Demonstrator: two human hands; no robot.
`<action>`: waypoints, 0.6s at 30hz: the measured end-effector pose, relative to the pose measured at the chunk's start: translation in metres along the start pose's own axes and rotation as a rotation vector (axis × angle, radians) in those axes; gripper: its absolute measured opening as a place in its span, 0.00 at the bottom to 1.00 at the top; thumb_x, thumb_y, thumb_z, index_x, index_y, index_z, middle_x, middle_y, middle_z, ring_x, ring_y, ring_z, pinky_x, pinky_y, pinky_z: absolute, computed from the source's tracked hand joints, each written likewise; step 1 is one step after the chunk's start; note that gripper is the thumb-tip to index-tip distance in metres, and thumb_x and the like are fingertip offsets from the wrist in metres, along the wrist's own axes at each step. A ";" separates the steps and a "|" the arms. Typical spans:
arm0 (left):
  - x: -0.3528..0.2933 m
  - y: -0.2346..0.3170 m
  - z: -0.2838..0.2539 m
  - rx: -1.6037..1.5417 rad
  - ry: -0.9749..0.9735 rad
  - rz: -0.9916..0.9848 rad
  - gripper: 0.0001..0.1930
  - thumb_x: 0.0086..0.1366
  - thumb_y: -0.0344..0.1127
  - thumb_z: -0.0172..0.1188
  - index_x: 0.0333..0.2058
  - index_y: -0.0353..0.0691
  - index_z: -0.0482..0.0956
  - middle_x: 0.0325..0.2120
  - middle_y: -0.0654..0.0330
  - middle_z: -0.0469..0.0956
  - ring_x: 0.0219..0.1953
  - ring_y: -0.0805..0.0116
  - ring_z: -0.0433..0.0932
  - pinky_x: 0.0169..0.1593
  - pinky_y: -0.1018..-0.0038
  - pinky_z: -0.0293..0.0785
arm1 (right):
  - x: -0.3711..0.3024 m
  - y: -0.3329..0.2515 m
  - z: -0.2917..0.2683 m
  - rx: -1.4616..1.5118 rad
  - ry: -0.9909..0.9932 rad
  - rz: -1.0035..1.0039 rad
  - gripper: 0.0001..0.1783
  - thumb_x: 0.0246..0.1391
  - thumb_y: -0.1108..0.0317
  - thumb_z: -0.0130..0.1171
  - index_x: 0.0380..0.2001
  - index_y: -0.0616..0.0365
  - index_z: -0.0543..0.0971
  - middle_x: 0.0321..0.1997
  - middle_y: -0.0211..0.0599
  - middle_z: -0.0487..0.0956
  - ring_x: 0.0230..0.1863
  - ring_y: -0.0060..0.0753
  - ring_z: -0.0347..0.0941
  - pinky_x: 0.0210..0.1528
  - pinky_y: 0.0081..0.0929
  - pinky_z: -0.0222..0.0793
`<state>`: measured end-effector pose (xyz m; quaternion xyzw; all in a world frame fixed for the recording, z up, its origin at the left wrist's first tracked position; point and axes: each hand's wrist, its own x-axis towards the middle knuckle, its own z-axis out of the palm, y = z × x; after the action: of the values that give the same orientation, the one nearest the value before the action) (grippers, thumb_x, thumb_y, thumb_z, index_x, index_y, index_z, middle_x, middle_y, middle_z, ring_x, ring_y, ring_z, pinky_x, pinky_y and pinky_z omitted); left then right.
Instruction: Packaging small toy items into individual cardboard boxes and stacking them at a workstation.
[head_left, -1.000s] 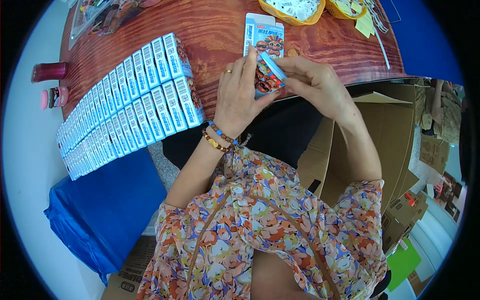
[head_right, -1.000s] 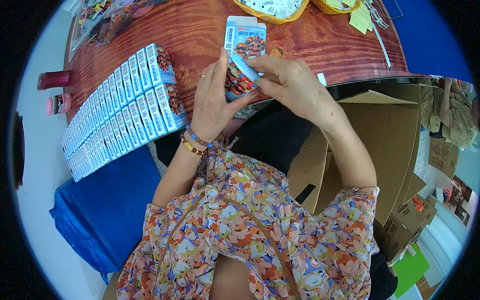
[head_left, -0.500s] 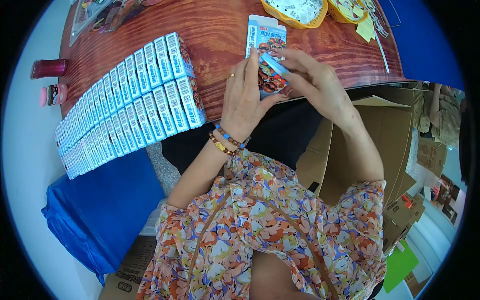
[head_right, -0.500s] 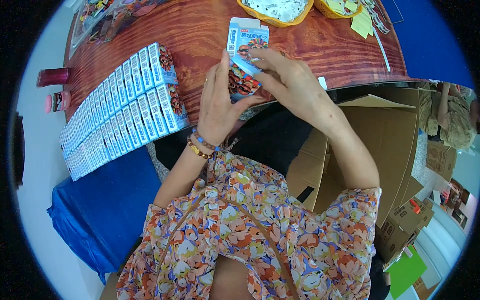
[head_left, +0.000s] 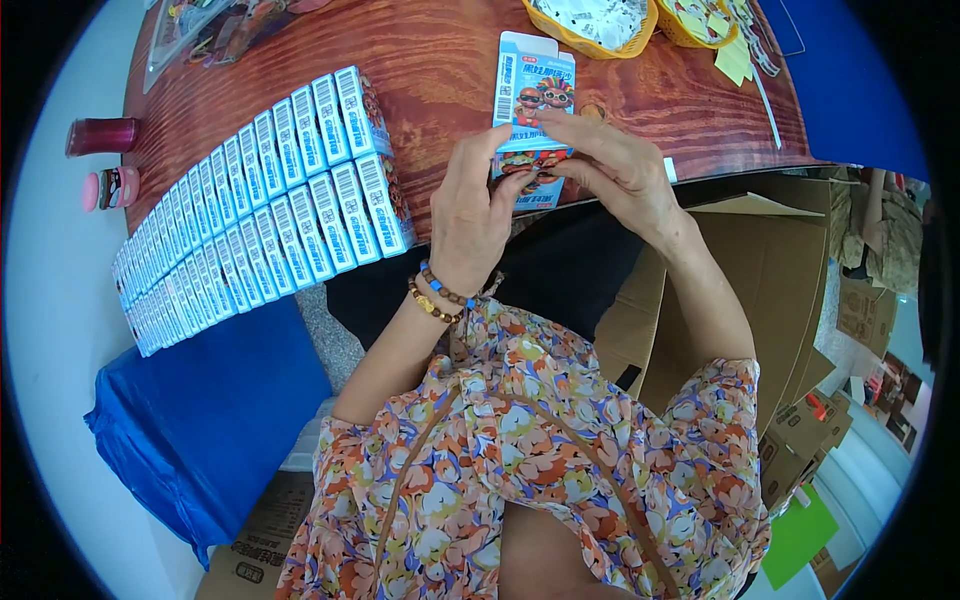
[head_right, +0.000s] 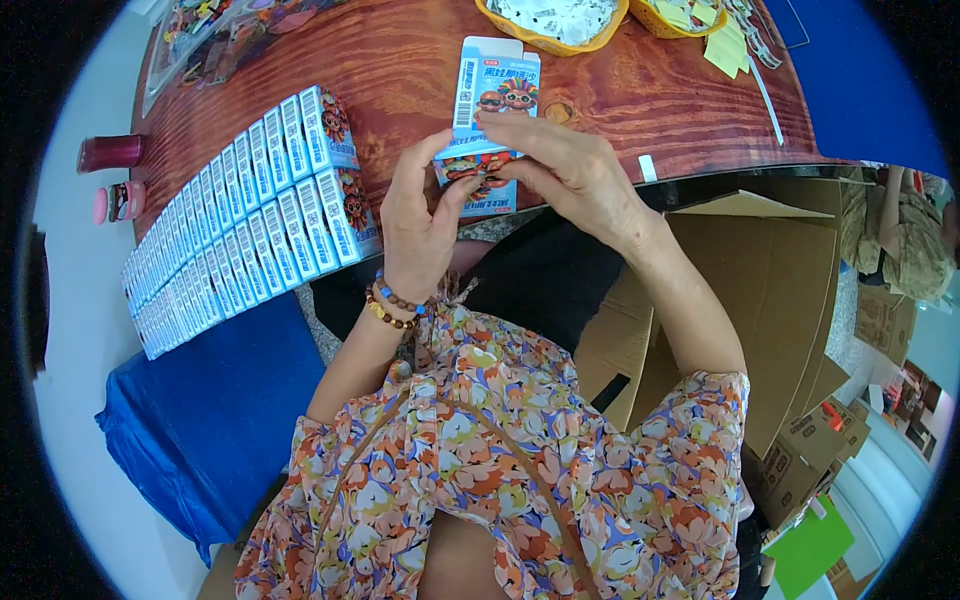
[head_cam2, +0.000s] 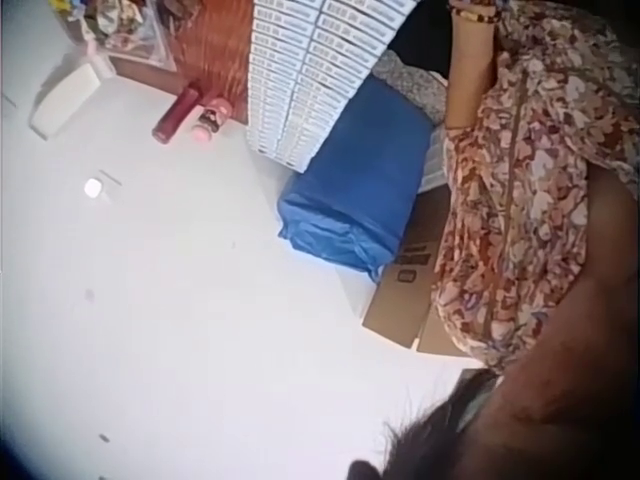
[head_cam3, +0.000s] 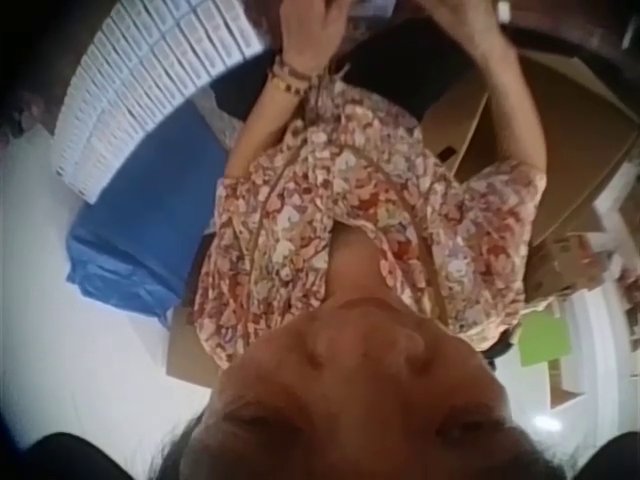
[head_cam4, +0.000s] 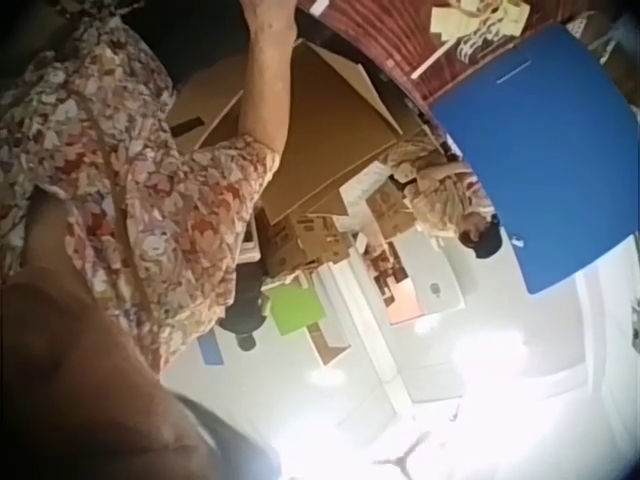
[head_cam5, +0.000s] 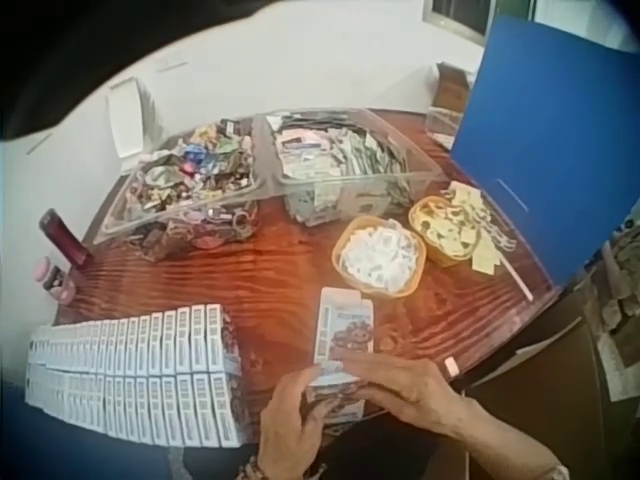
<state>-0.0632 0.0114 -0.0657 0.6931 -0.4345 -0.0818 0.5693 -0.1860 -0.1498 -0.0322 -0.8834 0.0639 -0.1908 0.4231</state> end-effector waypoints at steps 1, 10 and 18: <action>-0.002 -0.003 0.000 -0.052 0.003 -0.022 0.27 0.57 0.21 0.67 0.56 0.40 0.73 0.42 0.48 0.77 0.43 0.49 0.81 0.42 0.62 0.77 | 0.002 0.002 -0.001 -0.037 -0.017 -0.061 0.26 0.53 0.80 0.64 0.57 0.57 0.78 0.60 0.39 0.79 0.60 0.41 0.77 0.57 0.32 0.76; -0.005 -0.009 0.001 -0.044 0.036 0.075 0.26 0.56 0.21 0.69 0.54 0.42 0.78 0.41 0.51 0.78 0.41 0.54 0.81 0.40 0.66 0.79 | 0.001 0.012 0.000 -0.009 0.019 -0.074 0.20 0.52 0.79 0.65 0.50 0.59 0.82 0.57 0.41 0.81 0.57 0.38 0.79 0.52 0.30 0.79; -0.003 -0.005 0.003 -0.217 0.062 -0.027 0.21 0.59 0.18 0.65 0.51 0.37 0.79 0.41 0.52 0.78 0.41 0.60 0.82 0.40 0.70 0.80 | 0.015 0.014 -0.007 0.006 -0.026 -0.184 0.18 0.53 0.79 0.65 0.48 0.61 0.82 0.56 0.42 0.81 0.55 0.37 0.80 0.51 0.29 0.79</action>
<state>-0.0644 0.0110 -0.0721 0.6354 -0.3960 -0.1147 0.6529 -0.1746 -0.1678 -0.0353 -0.8867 -0.0235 -0.2175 0.4073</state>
